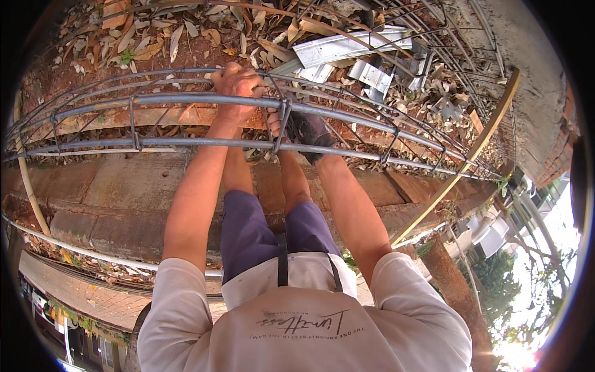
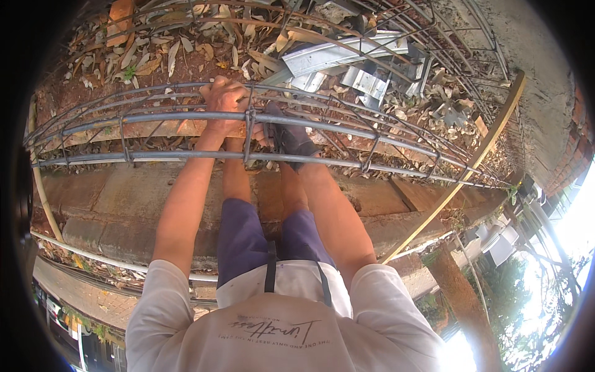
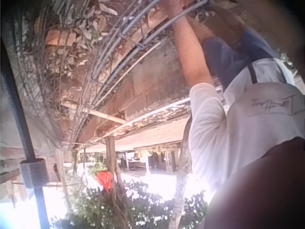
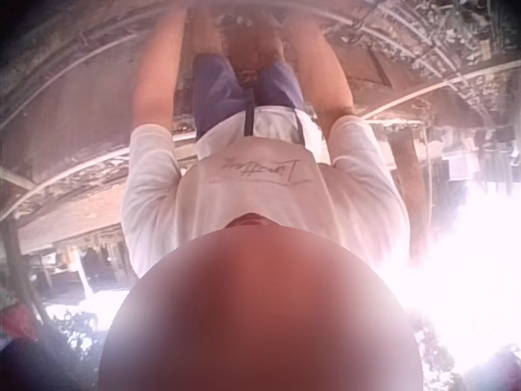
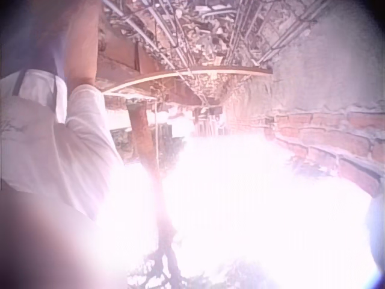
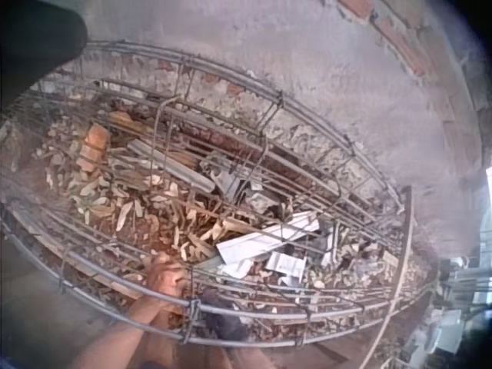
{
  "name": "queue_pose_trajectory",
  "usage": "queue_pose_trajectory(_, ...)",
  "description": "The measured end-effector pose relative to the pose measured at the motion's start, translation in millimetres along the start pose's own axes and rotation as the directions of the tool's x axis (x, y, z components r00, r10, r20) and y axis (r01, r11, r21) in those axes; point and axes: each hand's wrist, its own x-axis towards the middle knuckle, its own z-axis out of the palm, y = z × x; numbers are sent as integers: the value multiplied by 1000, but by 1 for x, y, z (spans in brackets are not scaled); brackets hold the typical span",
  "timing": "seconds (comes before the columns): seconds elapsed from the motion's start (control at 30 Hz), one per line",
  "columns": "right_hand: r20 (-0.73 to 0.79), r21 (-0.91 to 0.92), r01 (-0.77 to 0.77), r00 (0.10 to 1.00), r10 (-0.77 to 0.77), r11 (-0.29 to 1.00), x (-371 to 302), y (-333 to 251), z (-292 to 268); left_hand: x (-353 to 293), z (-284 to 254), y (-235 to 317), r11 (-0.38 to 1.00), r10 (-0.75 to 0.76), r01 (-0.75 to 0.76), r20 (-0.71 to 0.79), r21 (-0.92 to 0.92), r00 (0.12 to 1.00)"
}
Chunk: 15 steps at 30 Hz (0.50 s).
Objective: The person assembles a rebar cage by hand, tying intersecting steel bars with wire at multiple points. They repeatedly pick up wire, wrap it around bar intersections, and twist it to secure the structure. The person also moves a wooden plank and adjusts the cage position during the process.
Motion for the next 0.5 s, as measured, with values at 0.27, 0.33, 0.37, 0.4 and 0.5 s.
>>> queue_pose_trajectory(0.27,-257,-941,-338,708,-657,4,-48,27,-144,-24,-7,11,992,12,6,-141,127,990)
queue_pose_trajectory(0.33,-26,-863,-354,743,-669,-360,-31,11,-170,-41,0,19,981,-193,187,-306,-50,932)
queue_pose_trajectory(0.37,-104,-897,-309,841,-530,-315,-22,1,-179,-49,6,26,929,-364,302,-393,-212,844)
queue_pose_trajectory(0.4,-72,-921,-244,873,-483,-305,-15,-4,-183,-55,8,31,814,-576,456,-405,-359,710)
queue_pose_trajectory(0.5,-31,-942,-141,940,-339,-304,-1,-16,-195,-60,16,41,-24,-948,259,104,-966,300)
